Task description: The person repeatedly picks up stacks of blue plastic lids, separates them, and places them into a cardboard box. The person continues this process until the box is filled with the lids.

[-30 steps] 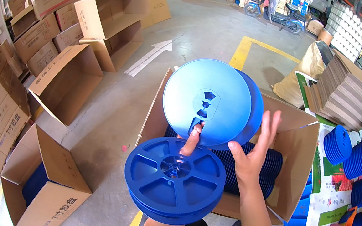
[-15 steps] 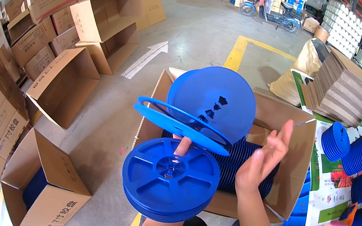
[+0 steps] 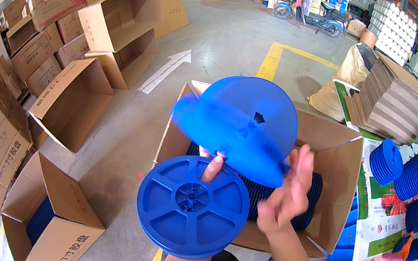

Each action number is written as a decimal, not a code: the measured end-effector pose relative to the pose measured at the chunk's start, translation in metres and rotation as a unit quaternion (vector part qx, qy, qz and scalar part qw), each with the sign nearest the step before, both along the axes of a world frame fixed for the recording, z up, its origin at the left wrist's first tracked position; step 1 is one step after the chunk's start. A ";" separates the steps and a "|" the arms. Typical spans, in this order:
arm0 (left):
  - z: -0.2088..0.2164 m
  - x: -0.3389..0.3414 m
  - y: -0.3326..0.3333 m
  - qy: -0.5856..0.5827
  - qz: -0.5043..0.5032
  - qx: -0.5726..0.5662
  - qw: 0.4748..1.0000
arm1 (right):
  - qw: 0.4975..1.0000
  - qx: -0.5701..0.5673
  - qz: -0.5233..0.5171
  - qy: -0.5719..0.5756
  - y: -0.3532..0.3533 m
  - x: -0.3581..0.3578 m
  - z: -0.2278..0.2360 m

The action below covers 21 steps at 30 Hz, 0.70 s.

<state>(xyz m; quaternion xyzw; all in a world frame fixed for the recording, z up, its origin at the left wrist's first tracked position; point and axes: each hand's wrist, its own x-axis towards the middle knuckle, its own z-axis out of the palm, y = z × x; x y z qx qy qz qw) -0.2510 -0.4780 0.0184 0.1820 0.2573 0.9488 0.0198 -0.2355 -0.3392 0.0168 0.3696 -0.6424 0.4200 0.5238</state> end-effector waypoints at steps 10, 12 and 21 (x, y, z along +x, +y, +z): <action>-0.025 -0.007 0.016 0.025 0.001 0.084 0.996 | 0.915 -0.245 -0.043 -0.317 0.007 -0.013 -0.013; -0.016 -0.003 0.017 -0.024 0.001 0.079 0.997 | 0.918 -0.244 -0.050 -0.309 0.009 -0.013 -0.011; -0.005 0.018 0.003 -0.045 0.000 0.043 0.998 | 0.990 0.118 0.032 -0.063 0.001 0.038 0.022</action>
